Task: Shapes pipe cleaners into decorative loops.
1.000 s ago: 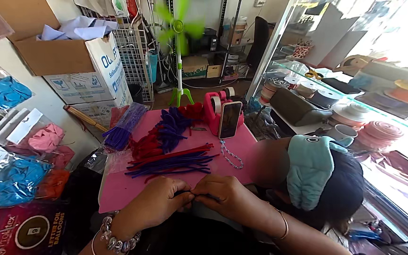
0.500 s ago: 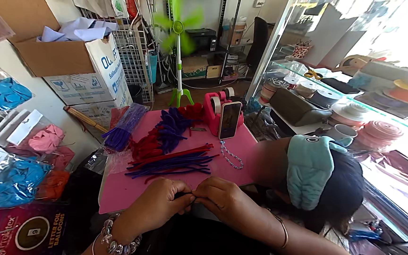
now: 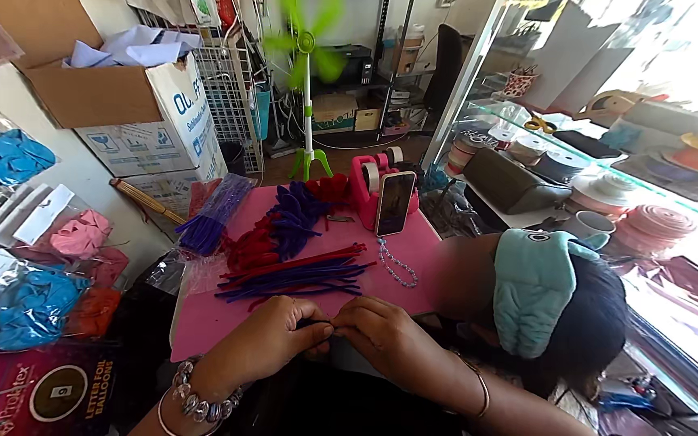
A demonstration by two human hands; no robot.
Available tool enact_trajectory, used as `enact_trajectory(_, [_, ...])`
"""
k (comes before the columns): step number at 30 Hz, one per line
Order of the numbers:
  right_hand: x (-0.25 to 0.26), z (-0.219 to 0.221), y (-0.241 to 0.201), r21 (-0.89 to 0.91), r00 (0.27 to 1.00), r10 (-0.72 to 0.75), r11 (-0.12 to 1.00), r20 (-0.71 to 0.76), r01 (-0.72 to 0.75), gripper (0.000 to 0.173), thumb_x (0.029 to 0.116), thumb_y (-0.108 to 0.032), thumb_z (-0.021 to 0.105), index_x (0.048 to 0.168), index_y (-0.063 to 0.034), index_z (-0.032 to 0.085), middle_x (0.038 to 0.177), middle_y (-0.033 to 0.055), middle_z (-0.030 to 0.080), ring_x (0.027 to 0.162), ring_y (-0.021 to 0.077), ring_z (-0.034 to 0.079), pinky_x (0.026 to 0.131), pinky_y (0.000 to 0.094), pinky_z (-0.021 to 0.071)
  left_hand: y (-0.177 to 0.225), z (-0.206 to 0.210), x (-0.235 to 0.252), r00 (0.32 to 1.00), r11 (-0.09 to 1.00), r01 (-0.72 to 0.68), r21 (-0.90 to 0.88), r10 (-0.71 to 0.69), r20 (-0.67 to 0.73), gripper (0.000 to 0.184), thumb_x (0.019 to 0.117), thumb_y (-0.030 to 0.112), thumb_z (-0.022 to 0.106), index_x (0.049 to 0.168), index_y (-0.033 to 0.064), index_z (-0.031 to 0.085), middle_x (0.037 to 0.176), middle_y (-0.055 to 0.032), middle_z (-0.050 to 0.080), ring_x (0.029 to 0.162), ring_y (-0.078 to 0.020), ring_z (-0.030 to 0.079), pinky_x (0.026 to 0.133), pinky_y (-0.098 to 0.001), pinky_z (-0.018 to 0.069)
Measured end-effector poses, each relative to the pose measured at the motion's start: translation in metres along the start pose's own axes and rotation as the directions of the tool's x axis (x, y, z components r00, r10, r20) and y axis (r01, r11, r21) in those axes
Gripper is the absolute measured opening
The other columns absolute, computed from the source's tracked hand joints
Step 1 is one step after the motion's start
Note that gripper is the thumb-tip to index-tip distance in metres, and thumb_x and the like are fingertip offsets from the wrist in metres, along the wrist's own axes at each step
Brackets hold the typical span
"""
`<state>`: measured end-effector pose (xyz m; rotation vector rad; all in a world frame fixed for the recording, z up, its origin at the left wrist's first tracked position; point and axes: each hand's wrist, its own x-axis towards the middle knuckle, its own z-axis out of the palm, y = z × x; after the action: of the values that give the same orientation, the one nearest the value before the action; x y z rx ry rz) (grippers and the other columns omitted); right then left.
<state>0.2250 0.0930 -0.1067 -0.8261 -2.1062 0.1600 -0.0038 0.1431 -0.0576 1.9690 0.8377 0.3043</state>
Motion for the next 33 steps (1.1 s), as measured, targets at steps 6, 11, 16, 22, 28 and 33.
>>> enact_trajectory(6, [0.002,-0.001,0.003,-0.009,0.999,-0.003,1.0,-0.038,0.002,0.015,0.0987,-0.014,0.066,0.102,-0.0036,0.076,0.097,0.0072,0.074,0.096,0.0122,0.07,0.09,0.0199,0.0546,0.004,0.004,0.002,0.997,0.992,0.015,0.123,-0.005,-0.076,0.023,0.0988,0.033,0.065,0.1,0.0121,0.074,0.083,0.0076,0.073,0.075,0.0017,0.066,0.072,-0.0216,0.0531])
enact_trajectory(11, [0.0,-0.001,0.002,-0.019,0.999,-0.026,0.999,-0.033,0.025,0.015,0.0996,-0.014,0.064,0.1,-0.004,0.075,0.095,0.0069,0.074,0.095,0.0131,0.07,0.09,0.0204,0.0543,-0.001,0.008,-0.001,0.983,0.966,-0.09,0.244,0.125,-0.133,0.026,0.0983,0.036,0.063,0.096,0.0126,0.075,0.078,0.0075,0.073,0.07,0.0019,0.065,0.067,-0.0206,0.0517])
enact_trajectory(16, [-0.004,0.005,0.0,-0.118,0.997,-0.069,0.991,-0.042,0.064,0.016,0.1017,-0.015,0.061,0.098,-0.0057,0.073,0.093,0.0065,0.072,0.092,0.0153,0.068,0.086,0.0218,0.0542,-0.002,0.007,-0.003,0.98,0.944,-0.127,0.305,0.168,-0.109,0.028,0.0988,0.037,0.062,0.097,0.0129,0.076,0.078,0.0068,0.073,0.07,0.0001,0.065,0.067,-0.0227,0.0522])
enact_trajectory(22, [-0.002,0.002,0.001,-0.036,0.998,-0.007,0.999,-0.07,0.004,0.016,0.1,-0.015,0.063,0.097,-0.0047,0.075,0.094,0.0063,0.073,0.093,0.0125,0.069,0.087,0.0205,0.0548,0.002,-0.004,-0.002,0.991,0.979,-0.071,0.193,0.091,-0.098,0.032,0.1032,0.039,0.057,0.103,0.0127,0.075,0.085,0.0066,0.07,0.075,0.0008,0.062,0.07,-0.0222,0.0507])
enact_trajectory(28, [0.002,-0.006,0.009,-0.043,0.991,0.057,0.997,-0.12,-0.063,0.016,0.0989,-0.016,0.065,0.099,-0.004,0.076,0.095,0.0063,0.074,0.092,0.0088,0.069,0.087,0.0173,0.0544,0.001,-0.03,-0.007,0.866,0.989,-0.146,-0.025,0.116,-0.487,0.049,0.1116,0.033,0.031,0.122,0.003,0.067,0.109,-0.0016,0.075,0.101,-0.0106,0.073,0.093,-0.0292,0.0587])
enact_trajectory(33, [0.002,-0.005,0.01,-0.066,0.99,0.05,0.996,-0.132,-0.059,0.016,0.0985,-0.016,0.065,0.099,-0.0042,0.076,0.095,0.0065,0.074,0.093,0.0102,0.07,0.087,0.0183,0.0547,-0.002,-0.025,-0.013,0.869,0.984,-0.172,0.034,0.168,-0.466,0.04,0.1097,0.033,0.042,0.119,0.0064,0.07,0.109,0.0011,0.075,0.102,-0.0073,0.071,0.093,-0.027,0.0581])
